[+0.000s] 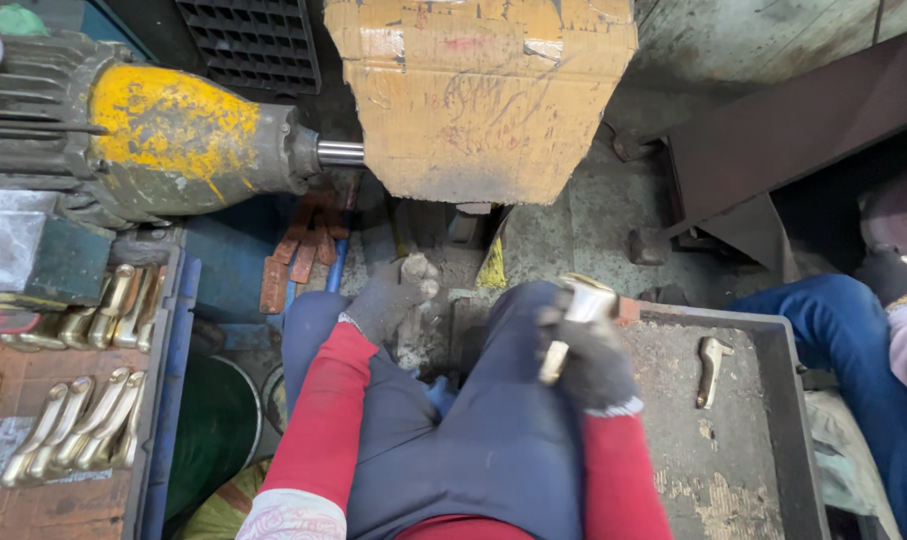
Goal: The person sits on the floor and repeatedly rubs small brass-colored metal handles against a rotating grinding wheel to smooth or polish their surfaces. The person handles the items one at a time, rotating them in hand, and places finished pieces into a nearby metal tray.
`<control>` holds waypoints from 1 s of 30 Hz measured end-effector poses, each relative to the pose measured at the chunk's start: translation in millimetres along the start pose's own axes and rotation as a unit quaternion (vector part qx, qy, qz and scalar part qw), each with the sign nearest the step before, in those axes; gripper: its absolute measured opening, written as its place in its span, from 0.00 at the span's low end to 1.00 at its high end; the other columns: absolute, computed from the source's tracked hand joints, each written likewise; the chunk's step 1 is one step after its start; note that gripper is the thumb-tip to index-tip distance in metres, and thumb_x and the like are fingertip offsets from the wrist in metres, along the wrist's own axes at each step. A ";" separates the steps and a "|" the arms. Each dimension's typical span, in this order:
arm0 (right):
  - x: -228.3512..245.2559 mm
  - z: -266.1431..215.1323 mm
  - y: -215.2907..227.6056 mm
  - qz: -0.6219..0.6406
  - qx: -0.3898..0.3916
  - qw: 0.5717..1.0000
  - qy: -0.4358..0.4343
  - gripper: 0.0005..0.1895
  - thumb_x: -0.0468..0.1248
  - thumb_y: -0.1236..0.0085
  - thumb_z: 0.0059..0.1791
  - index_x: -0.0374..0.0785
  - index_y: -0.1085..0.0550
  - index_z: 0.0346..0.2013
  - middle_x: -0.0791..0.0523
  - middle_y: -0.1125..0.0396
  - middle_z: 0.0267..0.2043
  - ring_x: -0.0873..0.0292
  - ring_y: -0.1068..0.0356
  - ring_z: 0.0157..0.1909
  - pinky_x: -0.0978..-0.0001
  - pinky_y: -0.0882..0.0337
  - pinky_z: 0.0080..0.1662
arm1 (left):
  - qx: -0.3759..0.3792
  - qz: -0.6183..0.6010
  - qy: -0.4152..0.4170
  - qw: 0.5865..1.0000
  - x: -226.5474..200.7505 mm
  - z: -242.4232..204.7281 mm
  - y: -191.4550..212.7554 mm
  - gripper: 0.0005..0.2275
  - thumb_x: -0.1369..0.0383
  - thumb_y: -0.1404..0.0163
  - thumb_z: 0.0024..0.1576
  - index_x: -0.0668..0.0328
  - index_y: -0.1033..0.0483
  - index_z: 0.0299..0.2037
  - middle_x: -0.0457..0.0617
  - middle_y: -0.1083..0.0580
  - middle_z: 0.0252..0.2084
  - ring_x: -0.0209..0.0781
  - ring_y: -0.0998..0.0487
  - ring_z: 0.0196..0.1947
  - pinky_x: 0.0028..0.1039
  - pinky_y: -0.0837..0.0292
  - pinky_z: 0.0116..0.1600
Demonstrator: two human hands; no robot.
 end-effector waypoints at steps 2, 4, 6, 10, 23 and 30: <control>16.7 -21.1 38.5 -0.085 -0.168 0.981 0.052 0.18 0.32 0.39 0.46 0.37 0.30 0.50 0.55 0.31 0.37 0.63 0.30 0.34 0.72 0.29 0.36 | -0.018 0.069 -0.022 0.997 -2.5 2.6 1.3 0.10 0.72 0.44 0.53 0.64 0.24 0.43 0.43 0.26 0.35 0.34 0.27 0.35 0.29 0.28 0.42; 25.0 -34.8 82.9 -0.279 -0.322 0.904 0.042 0.16 0.36 0.35 0.46 0.35 0.27 0.46 0.51 0.30 0.35 0.57 0.28 0.34 0.67 0.29 0.36 | -0.033 0.146 -0.027 0.988 -0.6 7.2 2.6 0.11 0.69 0.43 0.54 0.65 0.23 0.44 0.44 0.24 0.37 0.35 0.26 0.38 0.29 0.28 0.45; 27.3 -53.1 132.3 -0.496 -0.415 0.762 -0.036 0.17 0.40 0.35 0.46 0.31 0.27 0.42 0.40 0.27 0.34 0.44 0.25 0.33 0.55 0.27 0.38 | -0.045 0.234 -0.013 0.971 3.4 12.6 6.3 0.14 0.65 0.43 0.53 0.65 0.22 0.46 0.50 0.22 0.38 0.40 0.25 0.39 0.34 0.27 0.45; -12.4 -55.7 210.6 -0.718 -0.383 0.575 -0.087 0.29 0.50 0.31 0.41 0.36 0.27 0.48 0.38 0.26 0.42 0.35 0.27 0.45 0.45 0.28 0.47 | -0.084 0.416 0.012 0.906 10.4 24.5 11.8 0.25 0.57 0.41 0.52 0.62 0.28 0.57 0.61 0.23 0.46 0.56 0.22 0.47 0.39 0.28 0.50; 23.8 20.4 64.2 -0.598 -0.188 0.762 0.162 0.42 0.48 0.34 0.42 0.31 0.36 0.65 0.40 0.37 0.64 0.40 0.29 0.59 0.53 0.28 0.55 | -0.048 0.172 -0.004 0.984 20.0 21.0 14.8 0.13 0.68 0.43 0.54 0.65 0.25 0.47 0.46 0.23 0.38 0.34 0.27 0.36 0.29 0.28 0.42; -67.2 178.3 -13.9 -0.833 0.019 0.552 0.033 0.15 0.38 0.46 0.47 0.39 0.23 0.47 0.44 0.27 0.48 0.39 0.29 0.53 0.44 0.31 0.54 | 0.004 0.045 -0.034 0.998 33.4 29.0 9.6 0.08 0.74 0.43 0.57 0.67 0.26 0.44 0.43 0.27 0.38 0.31 0.29 0.37 0.26 0.30 0.42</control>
Point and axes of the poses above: each hand's wrist, its own z-axis towards the middle knuckle, its own y-axis out of the back of the hand, x = y × z, the point moved 4 cm from there along z, towards the middle knuckle
